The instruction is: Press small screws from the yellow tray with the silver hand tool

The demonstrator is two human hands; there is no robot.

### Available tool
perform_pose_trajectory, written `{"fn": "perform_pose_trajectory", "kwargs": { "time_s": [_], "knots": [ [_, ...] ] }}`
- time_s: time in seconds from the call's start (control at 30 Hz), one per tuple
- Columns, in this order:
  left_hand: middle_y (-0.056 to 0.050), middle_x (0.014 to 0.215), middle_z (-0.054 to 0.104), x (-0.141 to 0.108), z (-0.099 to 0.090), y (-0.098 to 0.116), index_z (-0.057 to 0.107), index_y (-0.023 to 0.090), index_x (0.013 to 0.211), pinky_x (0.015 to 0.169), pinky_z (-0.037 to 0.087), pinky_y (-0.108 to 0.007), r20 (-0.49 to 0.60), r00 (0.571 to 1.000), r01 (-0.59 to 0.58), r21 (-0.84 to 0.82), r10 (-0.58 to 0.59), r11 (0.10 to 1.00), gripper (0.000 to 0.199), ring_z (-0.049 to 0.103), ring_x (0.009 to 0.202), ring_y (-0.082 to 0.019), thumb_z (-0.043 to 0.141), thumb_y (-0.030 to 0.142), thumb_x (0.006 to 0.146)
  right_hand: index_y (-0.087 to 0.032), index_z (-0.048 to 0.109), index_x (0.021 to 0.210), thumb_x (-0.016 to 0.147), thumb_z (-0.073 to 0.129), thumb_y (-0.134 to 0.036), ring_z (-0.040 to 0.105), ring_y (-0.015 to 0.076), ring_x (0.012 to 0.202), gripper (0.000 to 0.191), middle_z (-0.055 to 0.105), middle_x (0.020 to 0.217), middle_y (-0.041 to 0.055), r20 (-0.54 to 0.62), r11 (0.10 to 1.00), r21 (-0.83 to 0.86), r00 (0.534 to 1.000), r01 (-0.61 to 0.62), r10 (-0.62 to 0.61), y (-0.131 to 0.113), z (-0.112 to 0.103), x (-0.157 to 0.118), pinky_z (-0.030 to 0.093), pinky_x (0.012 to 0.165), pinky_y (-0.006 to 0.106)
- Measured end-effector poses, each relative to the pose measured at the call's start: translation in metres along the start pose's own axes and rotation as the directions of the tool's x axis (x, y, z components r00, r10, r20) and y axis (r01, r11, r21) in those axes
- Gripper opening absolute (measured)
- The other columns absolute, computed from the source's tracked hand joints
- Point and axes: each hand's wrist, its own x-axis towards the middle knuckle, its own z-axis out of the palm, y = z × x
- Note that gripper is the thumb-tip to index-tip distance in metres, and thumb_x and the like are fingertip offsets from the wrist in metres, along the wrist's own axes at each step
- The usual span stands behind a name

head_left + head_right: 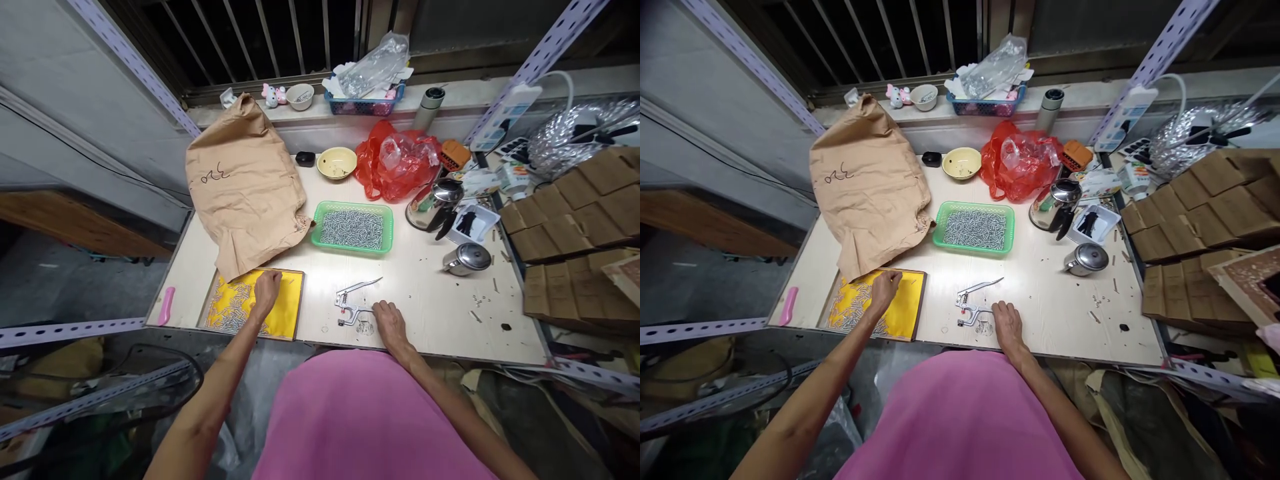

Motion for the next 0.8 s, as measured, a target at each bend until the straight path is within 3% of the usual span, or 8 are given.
{"fn": "perform_pose_trajectory", "kwargs": {
  "time_s": [0.1,0.23,0.37,0.47,0.57,0.63,0.7,0.8],
  "knots": [
    [-0.009,0.089,0.065,-0.01,0.022,-0.012,0.07,0.014,0.084,0.066,0.038,-0.025,0.039,0.998,-0.06,0.124,0.055,0.991,0.025,0.06,0.078,-0.018,0.047,0.023,0.087,-0.018,0.06,0.089,0.09,0.044,-0.004,0.045,0.0197,0.084,0.022,0.059,0.093,0.0058,0.01,1.0,-0.01,1.0,-0.007,0.008,-0.001,-0.001,0.0,0.03,0.068,0.031],
    [-0.01,0.098,0.062,-0.011,0.041,-0.003,0.069,0.015,0.094,0.07,0.039,-0.025,0.127,0.986,-0.134,0.215,0.109,0.967,0.028,0.06,0.085,-0.018,0.042,0.024,0.09,-0.018,0.06,0.09,0.09,0.042,-0.003,0.046,0.0201,0.085,0.023,0.059,0.093,0.0066,0.029,0.999,-0.028,0.999,-0.019,0.02,-0.003,-0.002,0.001,0.031,0.069,0.031],
    [-0.012,0.1,0.061,-0.006,0.046,0.001,0.067,0.013,0.095,0.074,0.04,-0.026,0.198,0.974,-0.158,0.267,0.106,0.951,0.029,0.06,0.089,-0.019,0.039,0.019,0.091,-0.019,0.06,0.09,0.089,0.042,-0.003,0.046,0.0205,0.086,0.023,0.059,0.094,0.0069,0.046,0.999,-0.027,0.998,-0.038,0.04,-0.006,-0.004,0.001,0.031,0.069,0.031],
    [-0.013,0.101,0.062,-0.004,0.044,0.0,0.066,0.012,0.094,0.076,0.042,-0.027,0.18,0.979,-0.14,0.232,0.099,0.963,0.026,0.06,0.091,-0.02,0.041,0.019,0.09,-0.019,0.06,0.092,0.089,0.043,-0.004,0.046,0.0208,0.088,0.023,0.059,0.096,0.0077,0.059,0.997,-0.043,0.996,-0.057,0.059,-0.008,-0.008,0.002,0.031,0.07,0.031],
    [-0.012,0.097,0.066,-0.01,0.042,0.005,0.067,0.013,0.091,0.076,0.044,-0.026,0.102,0.992,-0.08,0.082,0.072,0.993,0.023,0.061,0.089,-0.019,0.045,0.021,0.087,-0.018,0.06,0.096,0.09,0.042,-0.004,0.047,0.0205,0.089,0.024,0.059,0.099,0.008,0.077,0.996,-0.062,0.994,-0.068,0.073,-0.011,-0.015,0.004,0.032,0.071,0.031],
    [-0.008,0.089,0.068,-0.021,0.045,0.015,0.067,0.015,0.089,0.071,0.046,-0.025,0.112,0.994,0.002,-0.123,0.012,0.992,0.021,0.063,0.08,-0.017,0.049,0.025,0.085,-0.018,0.06,0.099,0.09,0.041,-0.004,0.047,0.0203,0.089,0.025,0.06,0.1,0.0076,0.096,0.995,-0.065,0.992,-0.071,0.077,-0.012,-0.019,0.006,0.032,0.072,0.031],
    [-0.005,0.079,0.068,-0.038,0.052,0.03,0.067,0.015,0.088,0.061,0.048,-0.023,0.243,0.968,0.142,-0.346,-0.057,0.927,0.021,0.063,0.067,-0.014,0.054,0.029,0.081,-0.018,0.06,0.1,0.09,0.041,-0.003,0.048,0.0203,0.091,0.026,0.06,0.102,0.0074,0.114,0.995,-0.066,0.99,-0.072,0.079,-0.012,-0.023,0.008,0.032,0.072,0.031],
    [-0.003,0.071,0.067,-0.067,0.07,0.056,0.066,0.013,0.084,0.05,0.047,-0.02,0.48,0.872,0.369,-0.523,-0.092,0.768,0.022,0.06,0.055,-0.01,0.061,0.032,0.075,-0.017,0.06,0.101,0.091,0.041,-0.004,0.048,0.0207,0.093,0.026,0.06,0.103,0.0079,0.125,0.996,-0.061,0.989,-0.068,0.075,-0.011,-0.024,0.01,0.033,0.073,0.031]
  ]
}}
